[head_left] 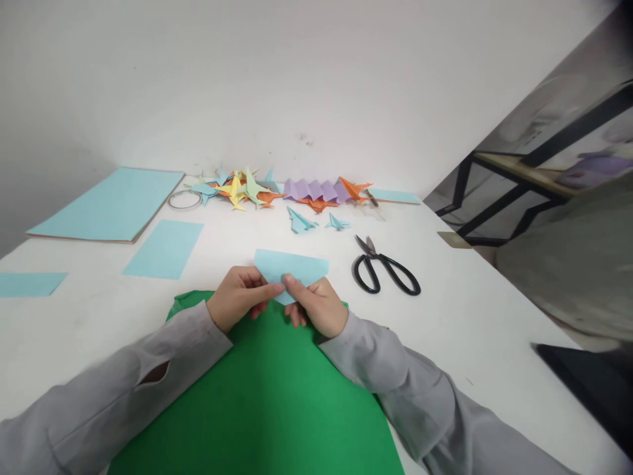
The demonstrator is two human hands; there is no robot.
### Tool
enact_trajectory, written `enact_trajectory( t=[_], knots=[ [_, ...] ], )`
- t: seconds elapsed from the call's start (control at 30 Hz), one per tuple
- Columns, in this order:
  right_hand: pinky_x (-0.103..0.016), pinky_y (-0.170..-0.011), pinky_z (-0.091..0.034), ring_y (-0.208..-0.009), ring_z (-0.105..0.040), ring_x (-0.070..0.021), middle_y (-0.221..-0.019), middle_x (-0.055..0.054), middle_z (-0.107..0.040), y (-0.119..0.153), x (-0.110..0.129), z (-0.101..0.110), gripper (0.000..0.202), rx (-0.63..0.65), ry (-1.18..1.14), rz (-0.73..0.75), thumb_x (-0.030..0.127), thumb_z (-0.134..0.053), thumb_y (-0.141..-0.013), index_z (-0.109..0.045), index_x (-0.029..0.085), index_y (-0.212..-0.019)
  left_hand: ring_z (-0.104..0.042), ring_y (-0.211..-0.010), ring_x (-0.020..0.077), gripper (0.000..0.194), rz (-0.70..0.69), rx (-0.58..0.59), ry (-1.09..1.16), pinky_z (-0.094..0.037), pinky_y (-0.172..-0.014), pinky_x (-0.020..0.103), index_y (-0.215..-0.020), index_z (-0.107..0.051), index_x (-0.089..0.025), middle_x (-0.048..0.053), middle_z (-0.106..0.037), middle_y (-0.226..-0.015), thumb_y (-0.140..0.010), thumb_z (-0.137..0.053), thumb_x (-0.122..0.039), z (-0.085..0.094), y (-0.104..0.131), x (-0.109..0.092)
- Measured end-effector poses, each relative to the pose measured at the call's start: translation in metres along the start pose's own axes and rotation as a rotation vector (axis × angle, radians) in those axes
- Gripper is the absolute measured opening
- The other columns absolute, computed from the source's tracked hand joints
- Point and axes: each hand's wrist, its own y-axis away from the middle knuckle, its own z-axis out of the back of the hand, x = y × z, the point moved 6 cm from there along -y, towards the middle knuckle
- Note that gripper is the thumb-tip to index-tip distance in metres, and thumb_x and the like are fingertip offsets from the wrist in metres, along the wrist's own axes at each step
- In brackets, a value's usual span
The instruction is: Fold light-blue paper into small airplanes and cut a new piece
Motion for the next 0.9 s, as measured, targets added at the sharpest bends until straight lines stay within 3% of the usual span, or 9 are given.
enact_trajectory(
  t=[0.17, 0.37, 0.53, 0.73, 0.9],
  knots=[
    [-0.020, -0.033, -0.030, -0.028, -0.038, -0.0056, -0.031, 0.000, -0.044, 0.002, 0.005, 0.000, 0.065, -0.006, 0.059, 0.018, 0.070, -0.038, -0.072, -0.051, 0.014, -0.040, -0.043, -0.036, 0.0051, 0.021, -0.040, 0.210, -0.089, -0.034, -0.035, 0.017, -0.059, -0.063, -0.010, -0.002, -0.053, -0.045, -0.066, -0.067, -0.029, -0.012, 0.001, -0.004],
    [-0.020, -0.032, -0.028, -0.027, -0.034, -0.0047, -0.030, 0.002, -0.040, 0.003, 0.009, 0.005, 0.059, -0.067, 0.041, 0.104, 0.061, -0.046, -0.075, -0.047, 0.015, -0.037, -0.042, -0.036, 0.0050, 0.024, -0.051, 0.239, -0.101, -0.033, -0.036, 0.017, -0.063, -0.064, -0.011, -0.002, -0.052, -0.045, -0.070, -0.063, -0.034, -0.015, 0.001, -0.005],
    [-0.019, -0.032, -0.029, -0.029, -0.036, -0.0052, -0.034, 0.003, -0.043, 0.003, 0.015, -0.002, 0.052, 0.017, 0.011, 0.186, 0.055, -0.045, -0.079, -0.053, 0.015, -0.047, -0.045, -0.039, 0.0062, 0.030, -0.043, 0.300, -0.175, -0.037, -0.039, 0.018, -0.068, -0.066, -0.011, -0.001, -0.054, -0.047, -0.074, -0.057, -0.038, -0.019, 0.002, -0.003],
    [-0.019, -0.031, -0.027, -0.028, -0.036, -0.0054, -0.033, 0.004, -0.042, 0.000, 0.008, 0.001, 0.054, -0.049, 0.027, 0.122, 0.062, -0.048, -0.073, -0.052, 0.015, -0.046, -0.044, -0.034, 0.0071, 0.035, -0.024, 0.229, -0.196, -0.034, -0.037, 0.019, -0.051, -0.057, -0.012, -0.001, -0.049, -0.038, -0.071, -0.060, -0.040, -0.013, 0.002, -0.004],
    [-0.019, -0.035, -0.030, -0.029, -0.035, -0.0048, -0.032, 0.003, -0.044, -0.001, 0.007, 0.001, 0.057, 0.005, 0.069, 0.077, 0.064, -0.046, -0.073, -0.052, 0.015, -0.044, -0.044, -0.033, 0.0074, 0.042, 0.042, 0.148, -0.131, -0.034, -0.038, 0.020, -0.040, -0.053, -0.012, 0.000, -0.049, -0.034, -0.070, -0.060, -0.041, -0.010, 0.001, -0.004]
  ],
)
